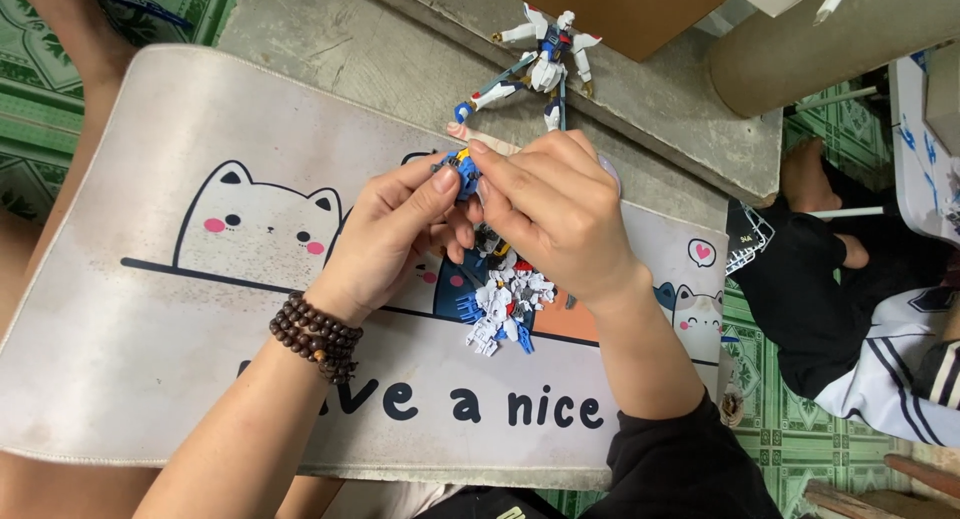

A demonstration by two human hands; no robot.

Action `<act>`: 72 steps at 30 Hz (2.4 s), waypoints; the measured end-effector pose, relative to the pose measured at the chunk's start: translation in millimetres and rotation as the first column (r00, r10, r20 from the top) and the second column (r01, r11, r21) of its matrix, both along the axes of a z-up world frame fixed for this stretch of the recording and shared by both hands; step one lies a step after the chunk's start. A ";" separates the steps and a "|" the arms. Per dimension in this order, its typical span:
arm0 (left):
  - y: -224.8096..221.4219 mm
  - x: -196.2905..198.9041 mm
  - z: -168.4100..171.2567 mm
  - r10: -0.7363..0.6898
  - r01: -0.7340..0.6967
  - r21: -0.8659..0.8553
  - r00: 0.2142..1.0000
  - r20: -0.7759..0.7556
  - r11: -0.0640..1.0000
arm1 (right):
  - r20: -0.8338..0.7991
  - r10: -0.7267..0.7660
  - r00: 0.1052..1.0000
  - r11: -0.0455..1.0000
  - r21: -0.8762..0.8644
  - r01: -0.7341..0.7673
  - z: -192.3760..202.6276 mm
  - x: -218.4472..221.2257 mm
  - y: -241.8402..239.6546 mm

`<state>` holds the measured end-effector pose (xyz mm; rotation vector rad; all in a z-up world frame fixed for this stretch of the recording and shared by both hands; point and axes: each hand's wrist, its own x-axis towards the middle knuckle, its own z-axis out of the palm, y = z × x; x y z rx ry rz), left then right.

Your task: The person assembles a plastic model action figure by attaching interlocking parts to the main body, pressing them into place by hand.

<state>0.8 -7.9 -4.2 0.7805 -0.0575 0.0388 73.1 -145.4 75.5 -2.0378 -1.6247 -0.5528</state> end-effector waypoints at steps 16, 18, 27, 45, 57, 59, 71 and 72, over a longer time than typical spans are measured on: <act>-3.1 -0.2 -5.0 -0.017 0.016 -0.131 1.000 -0.006 0.991 | 0.053 0.049 0.997 0.999 -0.003 -0.048 2.6 -4.9 1.4; -4.3 0.2 -7.0 -0.025 0.023 -0.165 1.000 -0.008 0.986 | 0.054 0.034 0.998 0.999 0.004 -0.035 1.0 -4.9 0.9; -5.8 -0.9 -3.7 0.010 -0.015 -0.129 0.999 -0.037 0.991 | 0.007 0.018 1.000 0.999 0.034 -0.018 0.1 -7.0 1.8; -8.3 -0.6 4.0 0.238 -0.244 0.294 0.970 0.057 0.924 | -0.484 -0.033 0.875 0.999 -0.005 0.035 17.0 6.4 -8.4; -16.8 -2.1 9.7 0.364 -0.494 0.692 0.867 0.341 0.526 | -0.705 -0.030 0.709 0.992 -0.108 -0.065 8.1 20.3 -14.2; -16.1 -3.0 9.2 0.367 -0.501 0.695 0.862 0.349 0.515 | -0.686 -0.043 0.726 0.992 -0.117 -0.052 8.2 17.5 -12.4; -18.1 -4.7 3.1 0.322 -0.546 0.771 0.832 0.451 0.330 | -0.667 -0.083 0.741 0.982 -0.181 -0.053 11.3 9.7 -8.4; -17.2 -5.0 3.1 0.317 -0.553 0.774 0.827 0.464 0.309 | -0.635 -0.086 0.768 0.980 -0.192 -0.049 11.4 8.1 -7.4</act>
